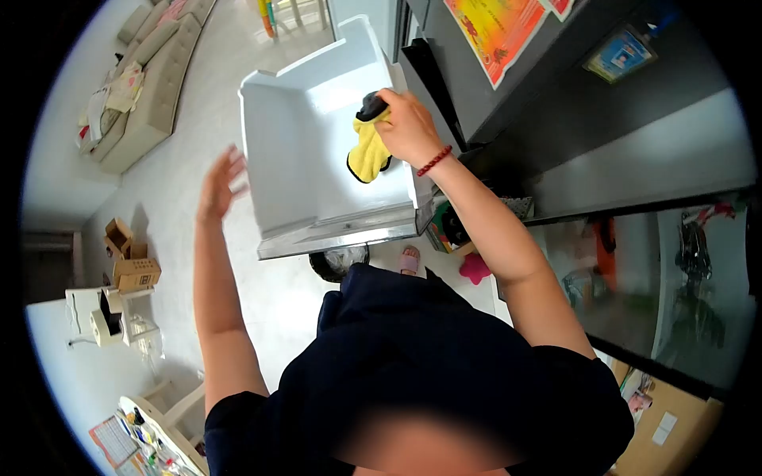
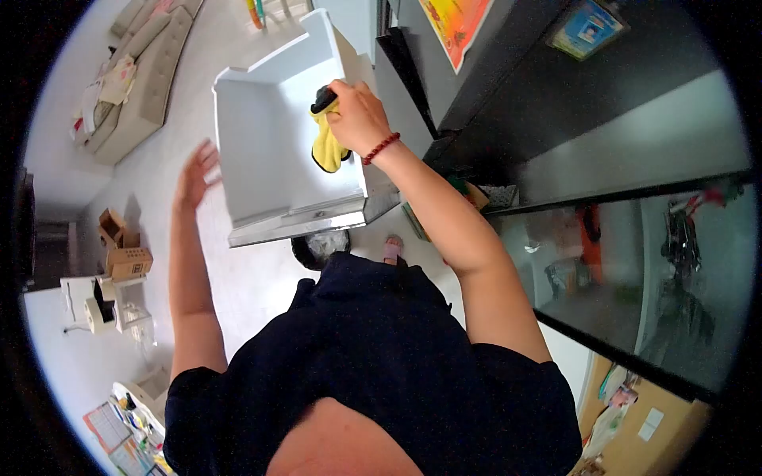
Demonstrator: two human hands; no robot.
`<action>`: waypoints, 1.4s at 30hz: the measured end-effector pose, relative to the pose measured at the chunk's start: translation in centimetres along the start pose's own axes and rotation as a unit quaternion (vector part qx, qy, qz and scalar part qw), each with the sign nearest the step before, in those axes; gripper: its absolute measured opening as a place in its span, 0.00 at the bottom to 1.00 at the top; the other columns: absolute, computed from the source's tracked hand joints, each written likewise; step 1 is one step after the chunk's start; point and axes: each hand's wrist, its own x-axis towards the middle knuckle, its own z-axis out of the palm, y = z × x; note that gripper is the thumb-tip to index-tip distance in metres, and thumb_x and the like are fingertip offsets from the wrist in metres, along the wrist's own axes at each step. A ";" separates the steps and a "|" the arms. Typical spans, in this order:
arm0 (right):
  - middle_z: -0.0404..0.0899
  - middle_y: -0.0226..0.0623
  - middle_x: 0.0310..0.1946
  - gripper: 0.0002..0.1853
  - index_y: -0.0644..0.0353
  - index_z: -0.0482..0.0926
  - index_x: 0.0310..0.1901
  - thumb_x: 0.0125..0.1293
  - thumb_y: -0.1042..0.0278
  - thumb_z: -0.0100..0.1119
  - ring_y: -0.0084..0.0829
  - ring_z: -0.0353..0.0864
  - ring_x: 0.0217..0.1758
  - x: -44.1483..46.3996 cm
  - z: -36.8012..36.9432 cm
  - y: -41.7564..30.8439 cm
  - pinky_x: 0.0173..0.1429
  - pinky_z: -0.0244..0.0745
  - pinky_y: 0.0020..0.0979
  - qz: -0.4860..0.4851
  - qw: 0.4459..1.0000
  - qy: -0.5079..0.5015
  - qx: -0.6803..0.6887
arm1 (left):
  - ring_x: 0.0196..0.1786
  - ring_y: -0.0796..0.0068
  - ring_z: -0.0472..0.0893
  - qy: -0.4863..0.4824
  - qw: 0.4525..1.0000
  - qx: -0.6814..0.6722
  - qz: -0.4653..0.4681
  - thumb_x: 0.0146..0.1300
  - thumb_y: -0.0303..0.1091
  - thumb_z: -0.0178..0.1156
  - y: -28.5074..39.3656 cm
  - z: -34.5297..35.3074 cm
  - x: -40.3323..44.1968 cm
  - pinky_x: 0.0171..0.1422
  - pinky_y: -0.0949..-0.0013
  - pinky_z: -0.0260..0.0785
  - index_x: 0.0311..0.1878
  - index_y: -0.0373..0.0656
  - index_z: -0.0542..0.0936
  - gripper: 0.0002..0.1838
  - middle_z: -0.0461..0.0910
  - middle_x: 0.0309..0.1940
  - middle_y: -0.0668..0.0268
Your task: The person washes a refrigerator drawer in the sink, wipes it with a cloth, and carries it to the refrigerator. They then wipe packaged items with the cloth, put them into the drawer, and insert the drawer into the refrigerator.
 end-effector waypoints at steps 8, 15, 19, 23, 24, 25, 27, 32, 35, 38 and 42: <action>0.74 0.47 0.39 0.18 0.51 0.77 0.49 0.54 0.73 0.57 0.49 0.78 0.42 3.2 5.0 -0.5 0.49 0.74 0.40 -0.047 0.984 -0.131 -0.115 | 0.62 0.55 0.67 -0.010 0.922 -0.335 -0.196 0.63 0.54 0.55 -14.9 4.2 -8.2 0.63 0.47 0.66 0.61 0.42 0.70 0.30 0.68 0.59 0.53; 0.77 0.49 0.40 0.18 0.57 0.77 0.49 0.54 0.72 0.58 0.48 0.77 0.46 6.1 3.1 1.2 0.53 0.72 0.40 -0.102 0.990 -0.077 -0.060 | 0.60 0.63 0.71 0.088 0.914 -0.392 -0.052 0.64 0.49 0.54 -14.2 5.0 -9.5 0.64 0.55 0.64 0.63 0.42 0.68 0.29 0.71 0.59 0.56; 0.78 0.50 0.41 0.19 0.59 0.77 0.49 0.53 0.71 0.58 0.49 0.77 0.48 7.6 2.7 1.5 0.54 0.72 0.39 -0.111 0.993 -0.028 -0.025 | 0.66 0.53 0.64 0.137 0.876 -0.457 -0.069 0.64 0.54 0.53 -13.6 7.4 -10.8 0.70 0.49 0.56 0.68 0.37 0.57 0.38 0.60 0.66 0.50; 0.78 0.49 0.46 0.19 0.64 0.75 0.51 0.56 0.70 0.58 0.45 0.78 0.50 9.3 1.2 0.9 0.54 0.73 0.40 -0.156 0.987 0.004 -0.033 | 0.72 0.49 0.52 0.068 0.812 -0.579 -0.032 0.57 0.69 0.53 -12.0 10.9 -11.3 0.73 0.39 0.46 0.69 0.26 0.49 0.56 0.51 0.69 0.45; 0.78 0.52 0.43 0.15 0.63 0.75 0.45 0.54 0.72 0.57 0.48 0.76 0.49 9.1 0.1 -0.4 0.52 0.72 0.41 -0.149 0.989 0.000 -0.003 | 0.73 0.49 0.51 0.063 0.830 -0.553 -0.037 0.56 0.70 0.53 -10.8 11.9 -11.6 0.73 0.39 0.45 0.69 0.26 0.49 0.56 0.50 0.69 0.44; 0.77 0.54 0.40 0.12 0.63 0.75 0.39 0.51 0.74 0.56 0.50 0.75 0.49 8.9 -0.7 -1.6 0.51 0.72 0.42 -0.144 0.989 -0.005 0.028 | 0.73 0.49 0.50 0.058 0.847 -0.527 -0.039 0.56 0.70 0.53 -9.9 12.6 -11.8 0.73 0.39 0.45 0.69 0.26 0.49 0.57 0.50 0.69 0.43; 0.77 0.53 0.39 0.11 0.64 0.75 0.39 0.52 0.74 0.56 0.51 0.75 0.48 9.5 -0.9 -1.5 0.50 0.72 0.42 -0.167 0.986 0.014 0.019 | 0.73 0.50 0.49 0.054 0.852 -0.520 -0.028 0.58 0.67 0.53 -9.4 13.2 -10.8 0.73 0.41 0.45 0.68 0.25 0.51 0.53 0.50 0.69 0.43; 0.78 0.55 0.35 0.12 0.67 0.75 0.38 0.51 0.74 0.55 0.54 0.76 0.44 12.2 -2.4 -1.2 0.48 0.72 0.43 -0.191 0.981 0.039 0.023 | 0.64 0.56 0.66 0.081 0.939 -0.333 -0.024 0.62 0.59 0.56 -8.0 11.5 -7.4 0.69 0.50 0.55 0.62 0.34 0.65 0.38 0.68 0.60 0.51; 0.78 0.56 0.35 0.13 0.68 0.76 0.40 0.52 0.74 0.54 0.53 0.77 0.44 14.4 -2.9 -0.7 0.47 0.72 0.42 -0.202 0.978 0.034 0.034 | 0.59 0.62 0.72 0.069 0.980 -0.178 -0.051 0.62 0.54 0.57 -4.9 11.2 -6.0 0.65 0.60 0.61 0.59 0.40 0.71 0.30 0.77 0.52 0.57; 0.78 0.55 0.35 0.15 0.67 0.76 0.43 0.53 0.74 0.53 0.51 0.78 0.43 16.4 -3.6 -1.0 0.47 0.72 0.40 -0.191 0.980 0.016 0.059 | 0.59 0.66 0.73 0.005 0.996 -0.075 -0.051 0.62 0.50 0.59 -3.0 10.3 -2.6 0.64 0.63 0.63 0.60 0.35 0.69 0.31 0.75 0.54 0.57; 0.79 0.54 0.33 0.13 0.65 0.77 0.42 0.53 0.75 0.52 0.49 0.79 0.40 17.9 -4.3 -3.9 0.44 0.73 0.38 -0.182 0.981 -0.024 0.061 | 0.53 0.64 0.76 -0.002 1.000 -0.019 0.005 0.59 0.36 0.61 -2.3 9.9 2.8 0.57 0.62 0.71 0.59 0.31 0.67 0.28 0.75 0.52 0.56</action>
